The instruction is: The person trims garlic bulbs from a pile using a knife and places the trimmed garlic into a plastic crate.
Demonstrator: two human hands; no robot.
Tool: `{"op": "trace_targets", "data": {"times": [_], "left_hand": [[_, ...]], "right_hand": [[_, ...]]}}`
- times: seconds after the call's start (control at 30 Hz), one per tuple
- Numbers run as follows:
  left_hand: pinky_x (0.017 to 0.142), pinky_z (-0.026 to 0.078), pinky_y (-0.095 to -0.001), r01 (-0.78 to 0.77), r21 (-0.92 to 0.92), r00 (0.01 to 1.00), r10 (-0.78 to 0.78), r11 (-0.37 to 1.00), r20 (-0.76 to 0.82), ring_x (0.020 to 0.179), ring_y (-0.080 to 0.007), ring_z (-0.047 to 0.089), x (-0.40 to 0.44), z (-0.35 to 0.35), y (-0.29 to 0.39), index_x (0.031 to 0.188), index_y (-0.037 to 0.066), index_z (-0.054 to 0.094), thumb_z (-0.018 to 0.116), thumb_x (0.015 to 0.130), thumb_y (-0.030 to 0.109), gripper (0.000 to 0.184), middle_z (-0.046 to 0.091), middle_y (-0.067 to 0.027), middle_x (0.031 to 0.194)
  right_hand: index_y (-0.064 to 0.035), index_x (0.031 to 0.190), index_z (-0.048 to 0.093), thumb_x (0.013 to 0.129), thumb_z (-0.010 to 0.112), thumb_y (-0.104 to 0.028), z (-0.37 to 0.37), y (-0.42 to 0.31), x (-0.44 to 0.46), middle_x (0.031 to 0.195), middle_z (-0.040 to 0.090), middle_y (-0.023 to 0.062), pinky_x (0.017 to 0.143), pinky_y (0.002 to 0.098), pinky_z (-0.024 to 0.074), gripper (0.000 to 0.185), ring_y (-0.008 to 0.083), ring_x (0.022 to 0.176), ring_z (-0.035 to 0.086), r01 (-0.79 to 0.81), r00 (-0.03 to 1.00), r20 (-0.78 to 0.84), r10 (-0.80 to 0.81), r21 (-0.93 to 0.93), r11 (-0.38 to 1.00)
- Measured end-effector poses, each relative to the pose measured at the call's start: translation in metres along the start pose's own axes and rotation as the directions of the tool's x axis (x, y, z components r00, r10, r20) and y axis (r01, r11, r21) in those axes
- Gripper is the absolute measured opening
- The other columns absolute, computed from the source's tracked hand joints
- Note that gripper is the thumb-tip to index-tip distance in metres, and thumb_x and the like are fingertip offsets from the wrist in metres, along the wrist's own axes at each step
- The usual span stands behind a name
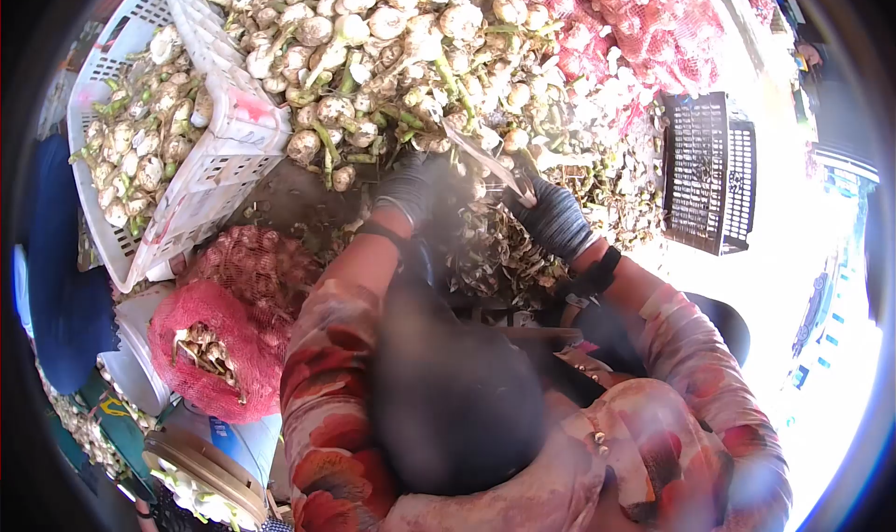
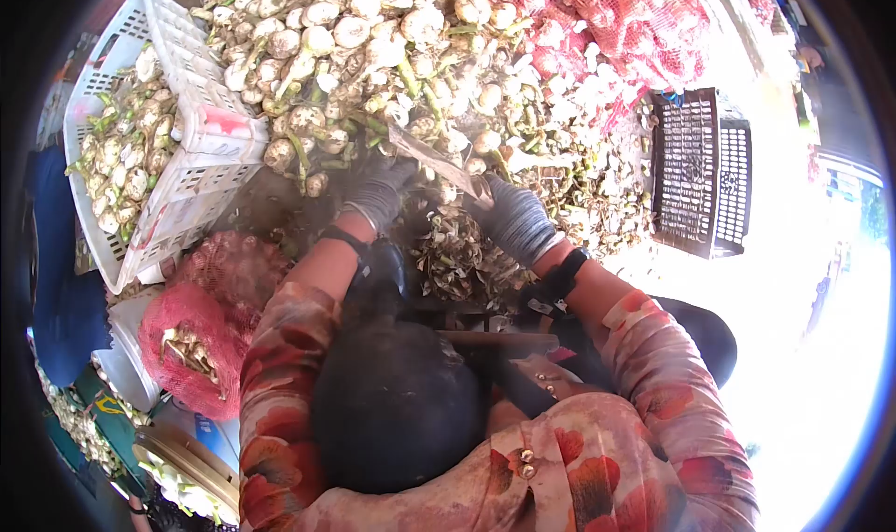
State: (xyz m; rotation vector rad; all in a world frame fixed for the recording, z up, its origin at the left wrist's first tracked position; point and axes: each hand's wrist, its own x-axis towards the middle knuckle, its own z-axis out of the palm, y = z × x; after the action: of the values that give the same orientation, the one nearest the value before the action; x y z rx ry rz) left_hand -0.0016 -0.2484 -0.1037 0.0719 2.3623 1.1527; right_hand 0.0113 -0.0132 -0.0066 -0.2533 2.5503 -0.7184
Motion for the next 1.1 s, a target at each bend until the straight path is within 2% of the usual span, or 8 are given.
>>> {"op": "trace_targets", "data": {"times": [0.17,0.33,0.43,0.47,0.6,0.83,0.9,1.1], "left_hand": [[0.096,0.045,-0.0408,-0.051,0.375,0.992,0.092,0.926,-0.092,0.118,-0.0356,0.054,-0.012,0.014,-0.034,0.126,0.011,0.055,0.064,0.079,0.014,0.048,0.056,-0.0185,0.128],[0.083,0.05,-0.0416,0.271,0.005,0.916,-0.256,0.963,-0.31,0.096,-0.0352,0.063,-0.148,-0.061,0.001,0.122,0.004,0.056,0.065,0.082,0.024,0.046,0.065,-0.02,0.106],[0.074,0.053,-0.0337,-0.056,-0.577,0.811,-0.3,0.815,-0.502,0.09,-0.0228,0.064,-0.23,-0.092,0.002,0.114,0.005,0.06,0.064,0.087,0.021,0.032,0.065,-0.0112,0.1],[0.072,0.053,-0.0309,0.251,-0.633,0.73,-0.573,0.732,-0.373,0.089,-0.0179,0.063,-0.266,-0.124,0.025,0.111,0.007,0.061,0.063,0.088,0.019,0.026,0.065,-0.007,0.099],[0.081,0.048,-0.0277,-0.212,-0.436,0.149,-0.411,0.875,-0.899,0.09,-0.0105,0.057,-0.358,-0.139,-0.022,0.105,0.004,0.06,0.061,0.094,0.013,0.015,0.062,-0.0037,0.105],[0.098,0.043,-0.0333,-0.153,-0.459,0.243,-0.417,0.875,-0.876,0.109,-0.0213,0.056,-0.307,-0.133,-0.029,0.113,-0.002,0.063,0.057,0.093,0.008,0.023,0.062,-0.011,0.118],[0.093,0.046,-0.034,-0.118,0.021,0.576,0.085,0.993,-0.813,0.104,-0.0239,0.061,-0.246,-0.122,-0.004,0.113,0.001,0.063,0.058,0.092,0.009,0.023,0.064,-0.015,0.114],[0.089,0.049,-0.039,0.235,-0.19,0.753,-0.302,0.953,-0.585,0.101,-0.0362,0.063,-0.075,-0.088,-0.057,0.118,0.0,0.058,0.068,0.085,0.027,0.043,0.064,-0.0234,0.112]], "right_hand": [[-0.0047,0.1,0.064,0.09,0.063,-0.024,-0.001,0.012,-0.01,0.078,0.065,0.02,0.064,0.0409,0.0505,0.022,0.0372,0.071,0.063,0.052,0.995,-0.08,-0.053,-0.01,0.999],[-0.0046,0.098,0.065,0.089,0.067,-0.024,0.019,0.025,0.0,0.075,0.066,0.0155,0.062,0.0368,0.0494,0.022,0.0256,0.067,0.065,0.106,0.994,-0.063,-0.092,0.274,0.956],[-0.0056,0.099,0.065,0.089,0.067,-0.023,0.02,0.015,0.005,0.075,0.066,0.0136,0.063,0.0355,0.0494,0.02,0.0222,0.067,0.063,0.105,0.994,-0.002,-0.105,0.089,0.99],[-0.0057,0.099,0.065,0.089,0.067,-0.023,0.021,0.005,0.005,0.075,0.065,0.0132,0.064,0.0355,0.0495,0.02,0.0222,0.066,0.062,0.135,0.991,0.002,-0.136,0.118,0.984],[-0.0055,0.097,0.064,0.089,0.067,-0.023,0.021,-0.012,0.003,0.078,0.066,0.0116,0.066,0.0347,0.0499,0.019,0.0205,0.069,0.061,0.165,0.984,0.028,-0.174,0.192,0.967],[-0.0029,0.088,0.057,0.088,0.068,-0.026,0.008,-0.003,-0.005,0.07,0.06,0.0173,0.059,0.0401,0.047,0.025,0.0345,0.062,0.056,0.199,0.979,-0.067,-0.192,0.113,0.974],[-0.0029,0.094,0.059,0.089,0.066,-0.024,0.003,0.003,-0.005,0.073,0.062,0.0167,0.061,0.0386,0.0479,0.023,0.0323,0.065,0.058,0.121,0.992,-0.037,-0.117,0.157,0.98],[-0.0025,0.1,0.062,0.089,0.066,-0.022,-0.011,-0.007,-0.014,0.08,0.065,0.0152,0.066,0.0367,0.0495,0.022,0.0264,0.071,0.061,0.055,0.998,-0.028,-0.051,0.198,0.979]]}}
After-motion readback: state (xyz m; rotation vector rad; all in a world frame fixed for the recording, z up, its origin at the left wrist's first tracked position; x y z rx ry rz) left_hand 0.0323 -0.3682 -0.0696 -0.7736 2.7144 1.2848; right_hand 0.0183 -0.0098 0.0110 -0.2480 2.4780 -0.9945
